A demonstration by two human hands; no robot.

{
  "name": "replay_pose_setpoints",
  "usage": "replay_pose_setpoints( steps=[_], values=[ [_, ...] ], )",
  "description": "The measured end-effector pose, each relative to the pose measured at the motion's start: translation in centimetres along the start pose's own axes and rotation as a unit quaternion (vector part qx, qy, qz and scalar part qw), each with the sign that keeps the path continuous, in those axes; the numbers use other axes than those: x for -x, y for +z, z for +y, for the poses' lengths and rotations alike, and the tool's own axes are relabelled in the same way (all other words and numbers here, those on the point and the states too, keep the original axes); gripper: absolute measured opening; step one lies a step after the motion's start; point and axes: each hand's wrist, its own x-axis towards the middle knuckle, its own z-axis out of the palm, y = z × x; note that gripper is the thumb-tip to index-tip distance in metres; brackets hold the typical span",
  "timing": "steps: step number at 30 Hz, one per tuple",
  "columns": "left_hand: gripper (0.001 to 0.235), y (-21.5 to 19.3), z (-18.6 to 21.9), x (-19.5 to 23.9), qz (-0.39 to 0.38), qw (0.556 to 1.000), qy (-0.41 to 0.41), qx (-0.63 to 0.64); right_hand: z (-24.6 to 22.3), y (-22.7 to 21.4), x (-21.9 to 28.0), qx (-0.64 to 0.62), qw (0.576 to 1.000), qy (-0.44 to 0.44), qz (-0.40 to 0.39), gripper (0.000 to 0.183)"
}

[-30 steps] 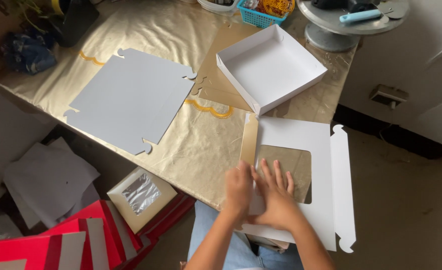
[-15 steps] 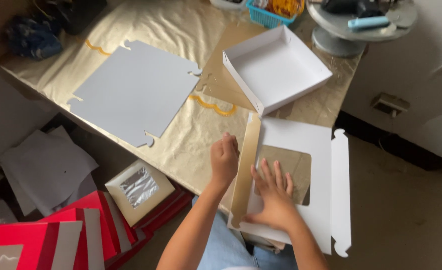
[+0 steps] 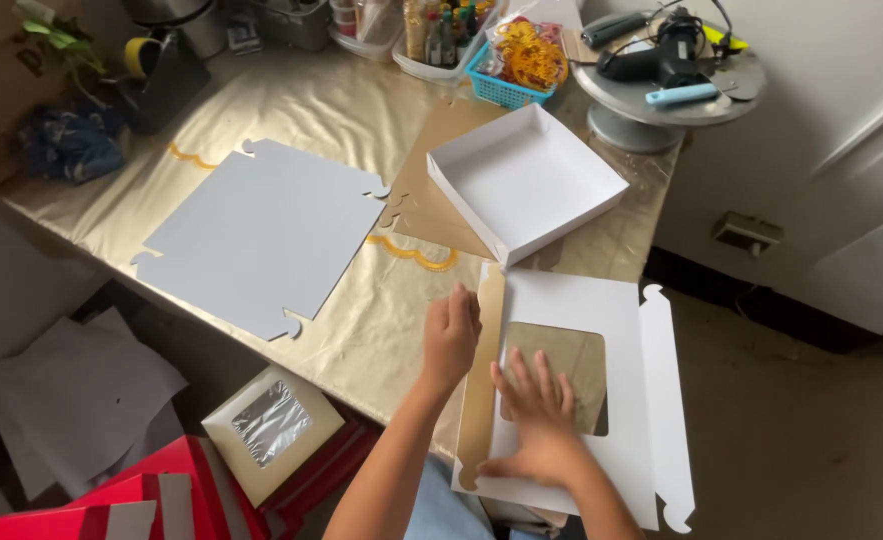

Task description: The person sits at a table and folds the side flaps of a white cardboard box lid with a square window, pressing the tabs into place. They then align a kraft paper strip along the bottom edge of the window and press it down to secure the flap, smoothing it with their hands.

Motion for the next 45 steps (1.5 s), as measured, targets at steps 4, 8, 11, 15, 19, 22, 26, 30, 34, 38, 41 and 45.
replay_pose_setpoints(
  steps=[4,8,11,15,19,22,26,30,34,38,41,45],
  values=[
    [0.058,0.4,-5.6,0.6,-0.018,0.995,-0.017,-0.095,0.1,0.0,-0.2,0.004,1.000,0.003,-0.005,0.146],
    [0.057,0.3,-4.3,-0.9,-0.032,0.996,-0.006,-0.082,-0.3,-0.2,0.2,0.007,1.000,-0.007,0.011,0.146],
    [0.057,0.7,-1.7,-2.7,-0.022,0.996,-0.053,0.068,-0.2,-0.8,-0.6,0.008,1.000,0.001,0.008,0.147],
    [0.061,1.1,-2.9,-0.3,0.021,0.997,-0.006,-0.071,-0.4,-0.3,0.1,0.001,1.000,-0.010,0.020,0.147],
    [0.055,0.4,-6.4,-2.0,0.009,0.978,0.102,-0.181,-0.2,-0.6,-0.3,0.003,1.000,-0.008,0.004,0.142],
    [0.060,-0.5,-3.2,-4.3,0.044,0.982,0.076,-0.168,-0.2,-0.3,-0.1,0.018,1.000,-0.007,0.016,0.147],
    [0.061,0.4,2.6,-3.5,0.050,0.997,0.053,0.000,-0.1,-0.2,0.2,-0.002,1.000,-0.014,0.006,0.147],
    [0.058,1.3,-4.2,-1.7,0.012,0.984,0.093,-0.154,-0.9,-1.2,0.1,0.005,0.999,0.022,-0.029,0.144],
    [0.055,1.5,-6.1,-1.8,0.024,0.976,0.041,-0.213,-1.2,-1.6,0.3,-0.001,0.999,0.024,-0.034,0.144],
    [0.056,1.1,-6.0,-3.1,0.057,0.992,-0.003,-0.117,-0.7,-0.9,0.1,-0.004,1.000,0.007,-0.001,0.142],
    [0.048,0.8,-4.2,-5.4,0.107,0.993,-0.054,-0.022,-0.5,-0.3,0.3,-0.005,1.000,-0.008,0.015,0.143],
    [0.051,2.1,1.4,-8.5,0.087,0.979,-0.014,0.182,-0.9,-1.3,0.2,-0.004,1.000,0.009,-0.013,0.147]
  ],
)
